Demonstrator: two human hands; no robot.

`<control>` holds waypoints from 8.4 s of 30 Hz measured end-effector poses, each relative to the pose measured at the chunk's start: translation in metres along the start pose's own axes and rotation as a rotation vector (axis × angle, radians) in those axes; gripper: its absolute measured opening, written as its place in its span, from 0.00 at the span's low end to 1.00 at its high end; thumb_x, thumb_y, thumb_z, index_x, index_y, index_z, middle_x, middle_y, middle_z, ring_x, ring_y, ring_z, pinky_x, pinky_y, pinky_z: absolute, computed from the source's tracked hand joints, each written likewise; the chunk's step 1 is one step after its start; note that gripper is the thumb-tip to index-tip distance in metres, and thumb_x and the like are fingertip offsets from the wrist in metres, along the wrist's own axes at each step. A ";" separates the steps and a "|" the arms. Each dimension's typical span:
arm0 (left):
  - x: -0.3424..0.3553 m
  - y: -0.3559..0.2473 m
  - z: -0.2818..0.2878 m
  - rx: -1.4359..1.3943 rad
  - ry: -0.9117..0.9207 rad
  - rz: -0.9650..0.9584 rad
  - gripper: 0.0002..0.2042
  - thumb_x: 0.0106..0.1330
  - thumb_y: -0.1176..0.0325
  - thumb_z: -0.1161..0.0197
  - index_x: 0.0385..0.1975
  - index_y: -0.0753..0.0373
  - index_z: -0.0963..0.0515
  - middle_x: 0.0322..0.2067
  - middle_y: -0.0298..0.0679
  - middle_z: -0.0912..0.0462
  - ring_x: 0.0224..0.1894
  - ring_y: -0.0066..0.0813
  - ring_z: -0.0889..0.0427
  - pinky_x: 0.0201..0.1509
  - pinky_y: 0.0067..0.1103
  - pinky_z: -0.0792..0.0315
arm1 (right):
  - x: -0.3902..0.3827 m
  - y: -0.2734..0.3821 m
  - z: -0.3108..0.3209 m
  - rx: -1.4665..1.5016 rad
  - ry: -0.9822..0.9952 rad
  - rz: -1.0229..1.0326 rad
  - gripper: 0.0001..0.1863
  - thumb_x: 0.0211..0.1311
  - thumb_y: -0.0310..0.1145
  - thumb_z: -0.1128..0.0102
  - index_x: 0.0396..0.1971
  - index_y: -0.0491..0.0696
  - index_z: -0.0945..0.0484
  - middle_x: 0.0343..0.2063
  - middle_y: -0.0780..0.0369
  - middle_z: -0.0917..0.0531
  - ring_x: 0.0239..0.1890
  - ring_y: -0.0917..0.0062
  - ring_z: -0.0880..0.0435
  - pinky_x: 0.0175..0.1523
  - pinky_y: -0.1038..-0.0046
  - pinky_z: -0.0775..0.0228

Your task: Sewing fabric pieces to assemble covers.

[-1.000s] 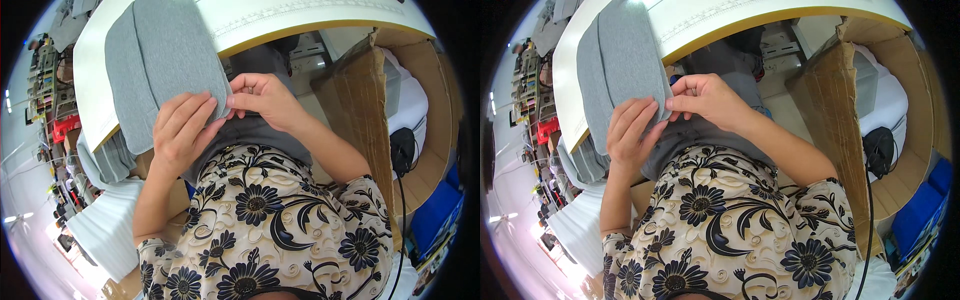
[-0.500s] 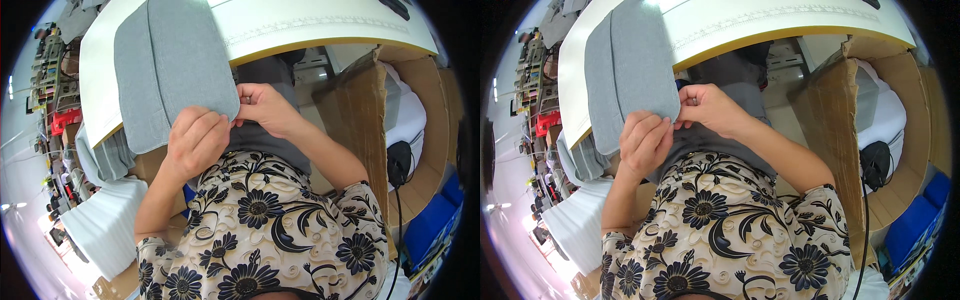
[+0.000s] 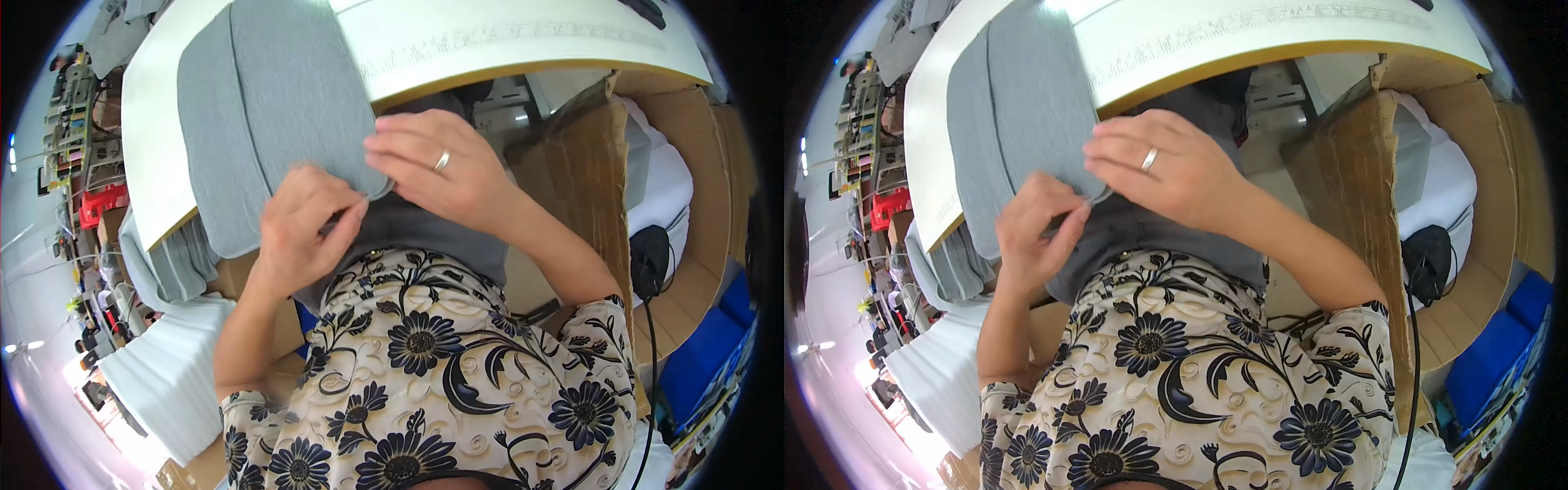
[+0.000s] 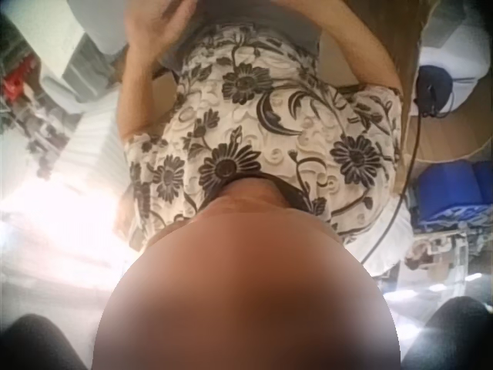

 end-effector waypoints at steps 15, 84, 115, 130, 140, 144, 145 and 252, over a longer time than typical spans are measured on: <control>0.113 0.077 0.021 0.408 0.018 -0.080 0.12 0.66 0.68 0.35 0.45 0.66 0.20 0.48 0.49 0.17 0.53 0.48 0.19 0.56 0.33 0.26 | 0.027 -0.009 0.010 0.194 0.237 0.281 0.12 0.40 0.25 0.36 0.27 0.35 0.22 0.34 0.54 0.19 0.38 0.63 0.19 0.44 0.65 0.23; 0.107 0.120 0.051 0.158 0.070 -0.049 0.19 0.58 0.59 0.28 0.48 0.61 0.16 0.52 0.41 0.16 0.56 0.38 0.18 0.72 0.38 0.36 | 0.110 -0.109 -0.029 -0.211 0.340 0.127 0.05 0.56 0.32 0.40 0.24 0.47 0.21 0.26 0.63 0.17 0.39 0.70 0.16 0.43 0.67 0.22; 0.100 0.121 0.052 0.393 0.182 -0.458 0.16 0.59 0.76 0.37 0.49 0.64 0.17 0.53 0.39 0.16 0.59 0.36 0.19 0.66 0.33 0.26 | 0.105 -0.093 -0.012 -0.211 0.445 0.032 0.06 0.57 0.29 0.39 0.32 0.49 0.15 0.33 0.66 0.19 0.42 0.74 0.20 0.48 0.70 0.27; 0.126 0.141 0.038 0.591 0.072 -0.362 0.14 0.66 0.75 0.39 0.51 0.59 0.18 0.53 0.41 0.17 0.56 0.38 0.18 0.63 0.28 0.23 | 0.100 -0.130 -0.025 -0.479 0.116 0.331 0.12 0.53 0.26 0.39 0.38 0.44 0.16 0.35 0.57 0.19 0.41 0.63 0.20 0.51 0.64 0.28; 0.129 0.109 0.017 0.813 0.063 -0.166 0.08 0.64 0.77 0.41 0.42 0.63 0.21 0.43 0.43 0.15 0.51 0.39 0.16 0.55 0.27 0.20 | 0.109 -0.122 -0.023 -0.345 0.078 0.264 0.09 0.53 0.25 0.39 0.34 0.43 0.17 0.33 0.57 0.19 0.39 0.63 0.21 0.48 0.62 0.27; 0.147 0.089 0.025 0.747 0.405 0.269 0.10 0.62 0.68 0.36 0.42 0.62 0.15 0.45 0.40 0.13 0.53 0.32 0.16 0.53 0.25 0.20 | 0.107 -0.126 -0.023 -0.334 0.204 0.093 0.10 0.53 0.25 0.40 0.35 0.44 0.17 0.33 0.57 0.19 0.40 0.63 0.21 0.49 0.63 0.27; 0.143 0.100 0.028 0.747 0.407 0.261 0.10 0.62 0.68 0.36 0.42 0.62 0.15 0.45 0.40 0.13 0.53 0.32 0.16 0.53 0.25 0.20 | 0.100 -0.132 -0.024 -0.410 0.081 0.285 0.10 0.53 0.25 0.40 0.36 0.44 0.17 0.33 0.57 0.19 0.40 0.63 0.21 0.49 0.63 0.27; -0.116 -0.019 -0.034 -1.530 -0.623 0.930 0.15 0.72 0.67 0.42 0.49 0.74 0.28 0.34 0.51 0.17 0.23 0.37 0.15 0.20 0.29 0.19 | 0.008 0.041 -0.064 1.458 -0.009 -1.342 0.11 0.70 0.32 0.38 0.44 0.40 0.17 0.36 0.62 0.14 0.37 0.80 0.16 0.41 0.76 0.23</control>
Point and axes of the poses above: each hand's wrist, its own x-axis towards the middle knuckle, its own z-axis out of the back of the hand, y = z × x, the point moved 1 cm from there along x, towards the middle knuckle
